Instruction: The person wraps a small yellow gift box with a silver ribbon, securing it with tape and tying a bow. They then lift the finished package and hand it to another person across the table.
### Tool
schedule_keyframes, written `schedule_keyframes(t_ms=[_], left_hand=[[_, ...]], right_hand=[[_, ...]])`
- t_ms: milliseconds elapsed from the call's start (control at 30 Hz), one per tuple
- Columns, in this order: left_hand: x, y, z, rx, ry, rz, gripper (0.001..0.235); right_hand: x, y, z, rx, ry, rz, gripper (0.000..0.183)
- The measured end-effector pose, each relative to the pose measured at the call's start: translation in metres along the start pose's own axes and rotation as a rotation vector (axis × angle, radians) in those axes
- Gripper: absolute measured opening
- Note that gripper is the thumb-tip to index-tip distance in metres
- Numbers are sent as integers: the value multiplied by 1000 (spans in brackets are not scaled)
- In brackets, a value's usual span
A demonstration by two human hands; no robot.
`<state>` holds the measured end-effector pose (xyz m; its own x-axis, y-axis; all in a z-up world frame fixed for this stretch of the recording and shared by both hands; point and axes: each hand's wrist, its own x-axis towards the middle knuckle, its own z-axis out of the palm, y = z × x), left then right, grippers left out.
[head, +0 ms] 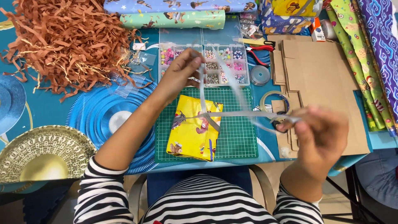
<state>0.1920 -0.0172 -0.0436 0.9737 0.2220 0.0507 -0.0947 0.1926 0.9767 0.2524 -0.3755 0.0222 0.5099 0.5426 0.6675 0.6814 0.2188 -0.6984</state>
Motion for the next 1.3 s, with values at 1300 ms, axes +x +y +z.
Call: schedule_keyframes(t_ms=[1300], left_hand=[[-57,26,-11,850,-547,197,10]], right_hand=[[-59,12,106,-89,-334,523,11]])
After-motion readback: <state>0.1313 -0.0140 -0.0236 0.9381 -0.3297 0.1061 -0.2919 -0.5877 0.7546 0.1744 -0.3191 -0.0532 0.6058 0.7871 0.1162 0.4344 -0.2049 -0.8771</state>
